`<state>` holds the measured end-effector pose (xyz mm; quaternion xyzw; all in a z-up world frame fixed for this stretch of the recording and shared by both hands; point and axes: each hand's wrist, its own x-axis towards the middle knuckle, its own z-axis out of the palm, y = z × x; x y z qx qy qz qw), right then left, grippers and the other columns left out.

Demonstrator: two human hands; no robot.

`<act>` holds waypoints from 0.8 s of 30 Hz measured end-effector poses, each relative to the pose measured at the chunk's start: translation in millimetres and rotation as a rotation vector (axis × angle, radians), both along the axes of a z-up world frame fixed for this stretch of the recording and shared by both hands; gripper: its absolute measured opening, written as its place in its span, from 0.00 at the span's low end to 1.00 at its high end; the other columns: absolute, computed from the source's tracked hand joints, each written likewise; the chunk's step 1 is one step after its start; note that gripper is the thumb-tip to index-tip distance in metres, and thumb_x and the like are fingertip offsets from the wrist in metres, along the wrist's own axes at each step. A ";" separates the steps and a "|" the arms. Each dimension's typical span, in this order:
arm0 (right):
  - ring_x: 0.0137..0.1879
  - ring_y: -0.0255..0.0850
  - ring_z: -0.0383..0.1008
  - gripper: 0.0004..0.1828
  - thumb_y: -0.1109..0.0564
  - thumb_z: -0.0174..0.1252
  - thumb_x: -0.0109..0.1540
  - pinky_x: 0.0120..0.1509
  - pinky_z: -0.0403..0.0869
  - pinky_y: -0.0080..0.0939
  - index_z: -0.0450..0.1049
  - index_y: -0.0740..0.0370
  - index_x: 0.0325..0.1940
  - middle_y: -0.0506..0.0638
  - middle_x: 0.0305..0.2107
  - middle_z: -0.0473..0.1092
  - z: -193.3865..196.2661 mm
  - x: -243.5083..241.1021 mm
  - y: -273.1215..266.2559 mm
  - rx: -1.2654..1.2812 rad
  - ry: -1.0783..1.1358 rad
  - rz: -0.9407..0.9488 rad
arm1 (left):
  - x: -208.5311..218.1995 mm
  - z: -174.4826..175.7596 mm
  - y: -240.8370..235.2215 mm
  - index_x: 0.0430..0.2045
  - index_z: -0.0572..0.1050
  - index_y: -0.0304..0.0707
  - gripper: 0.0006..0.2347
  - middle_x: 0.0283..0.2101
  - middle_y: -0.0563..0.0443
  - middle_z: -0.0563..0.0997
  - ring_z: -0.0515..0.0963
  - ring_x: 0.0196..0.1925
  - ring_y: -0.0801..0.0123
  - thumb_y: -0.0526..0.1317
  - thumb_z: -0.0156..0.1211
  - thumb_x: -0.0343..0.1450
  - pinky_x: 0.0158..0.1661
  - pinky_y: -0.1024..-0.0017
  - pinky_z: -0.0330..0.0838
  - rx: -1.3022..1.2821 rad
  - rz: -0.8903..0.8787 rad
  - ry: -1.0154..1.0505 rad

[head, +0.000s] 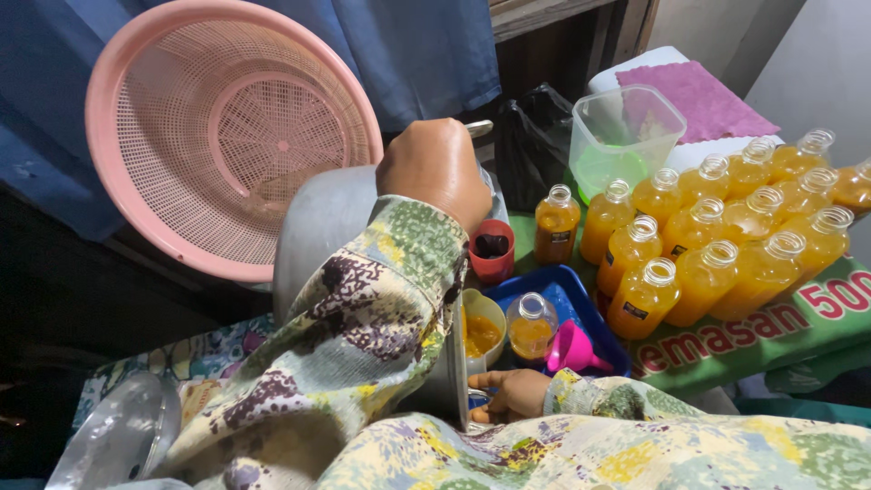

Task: The person pours a yellow liquid from a large metal pot into a plastic measuring cup, then uses the cup to fill multiple clear plastic bottles arranged on a table. The person repeats the scooping and pouring cycle for several bottles.

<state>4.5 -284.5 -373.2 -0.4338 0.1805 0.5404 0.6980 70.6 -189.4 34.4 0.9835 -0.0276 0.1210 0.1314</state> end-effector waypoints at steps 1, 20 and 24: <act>0.45 0.43 0.80 0.37 0.78 0.43 0.62 0.51 0.81 0.39 0.65 0.56 0.73 0.60 0.47 0.76 -0.3 0.2 1.2 0.008 0.003 -0.005 | 0.7 0.4 -0.7 0.32 0.83 0.36 0.07 0.38 0.34 0.83 0.83 0.45 0.44 0.33 0.66 0.62 0.46 0.56 0.77 0.003 -0.006 0.005; 0.45 0.44 0.79 0.39 0.80 0.42 0.60 0.48 0.79 0.38 0.65 0.54 0.71 0.58 0.46 0.75 -15.4 -6.1 2.7 0.191 0.051 -0.061 | -3.5 0.2 -34.8 0.30 0.83 0.36 0.06 0.37 0.37 0.83 0.84 0.43 0.46 0.34 0.68 0.63 0.43 0.58 0.79 0.062 -0.186 -0.004; 0.41 0.41 0.77 0.40 0.79 0.45 0.60 0.45 0.79 0.37 0.67 0.48 0.71 0.54 0.43 0.75 -16.4 -5.4 0.1 0.135 -0.007 -0.003 | -4.8 0.0 -37.5 0.30 0.83 0.36 0.06 0.36 0.37 0.83 0.85 0.43 0.47 0.34 0.68 0.63 0.44 0.58 0.79 0.080 -0.201 -0.014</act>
